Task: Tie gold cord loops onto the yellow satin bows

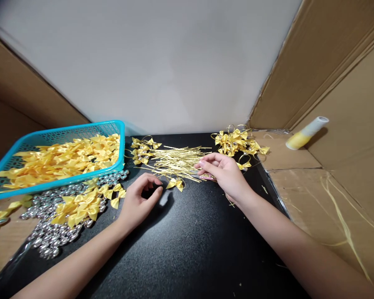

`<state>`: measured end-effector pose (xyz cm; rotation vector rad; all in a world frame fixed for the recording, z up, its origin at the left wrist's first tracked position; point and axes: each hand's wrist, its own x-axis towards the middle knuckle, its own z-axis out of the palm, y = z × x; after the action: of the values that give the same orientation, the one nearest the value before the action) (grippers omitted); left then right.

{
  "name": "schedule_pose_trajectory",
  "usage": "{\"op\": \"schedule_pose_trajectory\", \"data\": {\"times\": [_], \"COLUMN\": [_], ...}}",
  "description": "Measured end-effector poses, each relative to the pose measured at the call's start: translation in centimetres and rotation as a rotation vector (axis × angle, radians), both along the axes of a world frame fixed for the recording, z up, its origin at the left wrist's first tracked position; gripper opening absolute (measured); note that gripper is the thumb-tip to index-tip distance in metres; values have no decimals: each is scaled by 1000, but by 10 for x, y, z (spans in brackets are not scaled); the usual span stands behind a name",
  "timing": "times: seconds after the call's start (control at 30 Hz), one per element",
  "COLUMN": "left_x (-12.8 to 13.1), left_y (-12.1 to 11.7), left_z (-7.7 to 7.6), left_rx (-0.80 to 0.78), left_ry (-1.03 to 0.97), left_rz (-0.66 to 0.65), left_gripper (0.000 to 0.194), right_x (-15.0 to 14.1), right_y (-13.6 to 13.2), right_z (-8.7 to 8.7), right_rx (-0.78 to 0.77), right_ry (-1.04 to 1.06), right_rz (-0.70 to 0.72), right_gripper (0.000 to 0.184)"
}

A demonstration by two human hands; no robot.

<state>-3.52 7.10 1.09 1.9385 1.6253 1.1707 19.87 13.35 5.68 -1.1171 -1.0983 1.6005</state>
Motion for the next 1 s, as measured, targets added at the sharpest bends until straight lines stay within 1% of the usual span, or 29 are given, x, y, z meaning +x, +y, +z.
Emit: {"op": "schedule_pose_trajectory", "data": {"times": [0.07, 0.17, 0.23, 0.33, 0.4, 0.43, 0.5, 0.57, 0.6, 0.67, 0.7, 0.77, 0.83, 0.9, 1.0], "left_x": [2, 5, 7, 10, 11, 11, 11, 9, 8, 5, 4, 1, -3, -6, -11], "left_y": [0, 1, 1, -1, -2, -3, -2, 2, 4, 10, 13, 18, 19, 17, 12], "left_z": [1, 2, 4, 6, 6, 5, 4, 2, 1, -1, -2, -2, -2, -1, 2], "left_rx": [42, 97, 157, 261, 292, 291, 262, 203, 163, 72, 24, -57, -104, -133, -211], "left_ry": [71, 127, 161, 250, 307, 319, 312, 283, 264, 215, 186, 132, 92, 51, -40], "left_rz": [-61, -92, -113, -189, -189, -153, -56, 1, 0, -41, -66, -109, -121, -91, -29], "left_gripper": [4, 9, 7, 10, 15, 17, 19, 23, 27, 36, 36, 25, 14, 13, 18], "right_x": [1, 1, 1, 0, -1, -1, -1, 0, 1, 2, 2, 2, 3, 4, 6], "right_y": [1, 2, 1, 0, -1, -1, 0, 0, 1, 1, 1, 1, 1, 1, 2], "right_z": [0, -1, -2, -3, -3, -3, -1, 2, 4, 6, 7, 8, 8, 8, 8], "right_rx": [17, 26, 25, 11, -5, -10, -7, 15, 30, 64, 78, 91, 89, 87, 97], "right_ry": [5, 12, 12, -5, -21, -24, -14, 0, 5, 6, 5, 8, 1, -13, -15], "right_rz": [-1, 0, 2, 10, 12, 8, -8, -30, -36, -35, -28, -11, -2, -5, -19], "right_gripper": [33, 33, 32, 31, 32, 32, 33, 34, 33, 30, 29, 28, 29, 29, 28]}}
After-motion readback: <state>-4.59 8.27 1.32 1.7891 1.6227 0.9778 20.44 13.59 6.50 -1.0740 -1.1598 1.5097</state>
